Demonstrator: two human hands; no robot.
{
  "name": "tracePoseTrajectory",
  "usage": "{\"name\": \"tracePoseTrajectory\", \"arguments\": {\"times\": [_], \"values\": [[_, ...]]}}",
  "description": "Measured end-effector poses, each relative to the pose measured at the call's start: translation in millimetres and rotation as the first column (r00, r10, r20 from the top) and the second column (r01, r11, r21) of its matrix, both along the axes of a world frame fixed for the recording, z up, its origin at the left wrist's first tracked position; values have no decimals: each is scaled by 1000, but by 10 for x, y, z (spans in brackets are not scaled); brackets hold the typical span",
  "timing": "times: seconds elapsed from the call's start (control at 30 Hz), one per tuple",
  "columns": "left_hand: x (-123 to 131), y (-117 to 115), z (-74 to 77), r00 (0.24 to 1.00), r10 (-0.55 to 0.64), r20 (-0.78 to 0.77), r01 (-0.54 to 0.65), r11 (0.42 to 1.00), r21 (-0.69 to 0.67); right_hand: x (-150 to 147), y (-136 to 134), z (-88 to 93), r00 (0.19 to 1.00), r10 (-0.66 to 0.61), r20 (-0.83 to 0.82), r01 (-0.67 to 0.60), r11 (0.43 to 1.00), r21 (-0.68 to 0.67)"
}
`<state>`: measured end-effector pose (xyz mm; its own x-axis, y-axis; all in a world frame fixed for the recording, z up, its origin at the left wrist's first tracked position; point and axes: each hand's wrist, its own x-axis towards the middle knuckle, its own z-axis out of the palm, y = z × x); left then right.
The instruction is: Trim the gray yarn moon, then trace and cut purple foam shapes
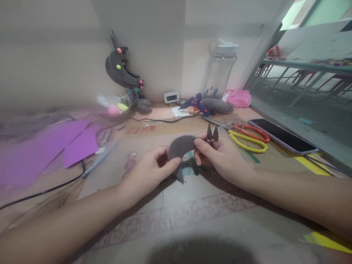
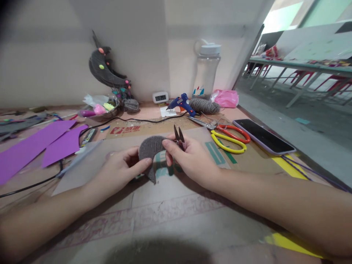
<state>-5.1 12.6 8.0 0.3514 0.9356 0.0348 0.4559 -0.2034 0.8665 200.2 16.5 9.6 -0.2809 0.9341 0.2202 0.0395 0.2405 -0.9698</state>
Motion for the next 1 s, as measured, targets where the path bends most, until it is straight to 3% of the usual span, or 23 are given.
{"name": "tracePoseTrajectory", "arguments": {"times": [0.1,0.5,0.77,0.87,1.0], "values": [[10,-11,-7,999,32,-11,-32,999,26,0,5,-15,999,19,-29,-19,999,-27],[-47,126,-127,906,-37,422,134,970,-202,12,156,-41,978,-42,-205,-5,975,-224],[-26,58,-40,979,-4,205,33,990,-138,12,128,-20,985,-11,-170,-19,984,-179],[-18,61,-38,976,69,205,-44,991,-123,16,121,-41,991,-40,-130,23,991,-133],[-3,98,-71,965,102,242,-78,991,-106,-24,82,-29,998,-35,60,41,994,-100]]}}
